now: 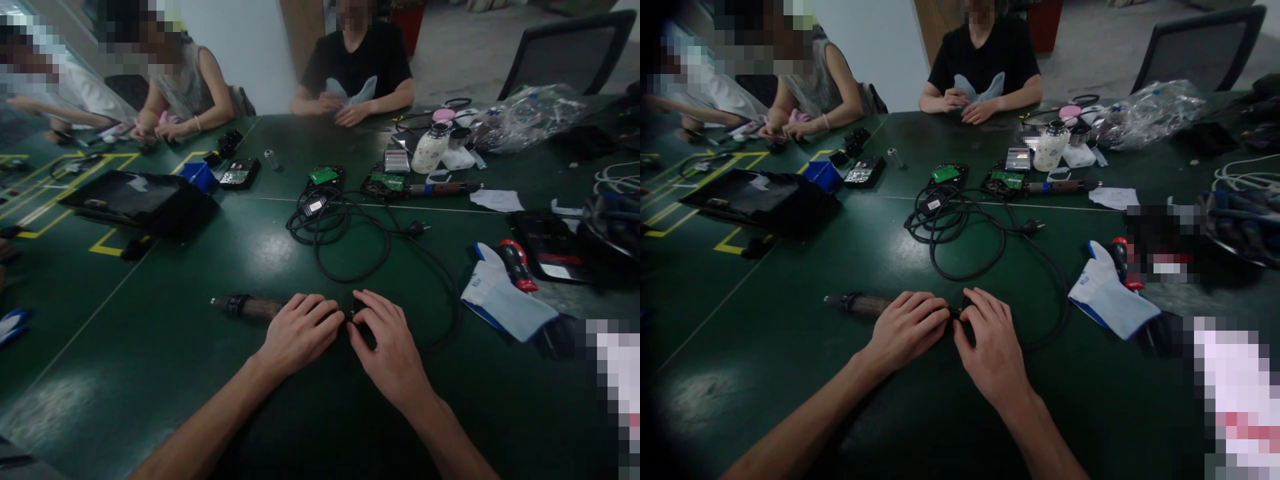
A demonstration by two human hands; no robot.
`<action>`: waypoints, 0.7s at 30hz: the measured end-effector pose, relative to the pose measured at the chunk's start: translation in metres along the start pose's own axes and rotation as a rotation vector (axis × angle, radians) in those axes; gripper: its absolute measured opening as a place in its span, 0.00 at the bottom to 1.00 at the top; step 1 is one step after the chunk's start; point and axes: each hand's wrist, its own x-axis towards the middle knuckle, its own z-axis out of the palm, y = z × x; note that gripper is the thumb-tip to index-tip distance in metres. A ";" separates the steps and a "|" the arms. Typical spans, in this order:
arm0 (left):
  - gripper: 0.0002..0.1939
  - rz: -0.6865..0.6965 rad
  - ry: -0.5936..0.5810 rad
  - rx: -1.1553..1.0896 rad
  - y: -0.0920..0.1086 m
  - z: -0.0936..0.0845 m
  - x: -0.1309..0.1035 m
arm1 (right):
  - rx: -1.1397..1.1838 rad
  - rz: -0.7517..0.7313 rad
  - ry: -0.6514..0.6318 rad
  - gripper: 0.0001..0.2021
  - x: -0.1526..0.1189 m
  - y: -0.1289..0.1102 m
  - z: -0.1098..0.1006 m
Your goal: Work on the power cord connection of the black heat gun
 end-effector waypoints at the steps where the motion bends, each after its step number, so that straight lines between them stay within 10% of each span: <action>1: 0.07 -0.002 0.006 0.019 0.000 0.001 0.000 | 0.000 0.000 0.001 0.04 0.000 0.000 0.000; 21: 0.09 0.022 -0.006 -0.052 -0.002 0.000 -0.004 | -0.001 0.005 -0.010 0.04 0.000 -0.002 -0.002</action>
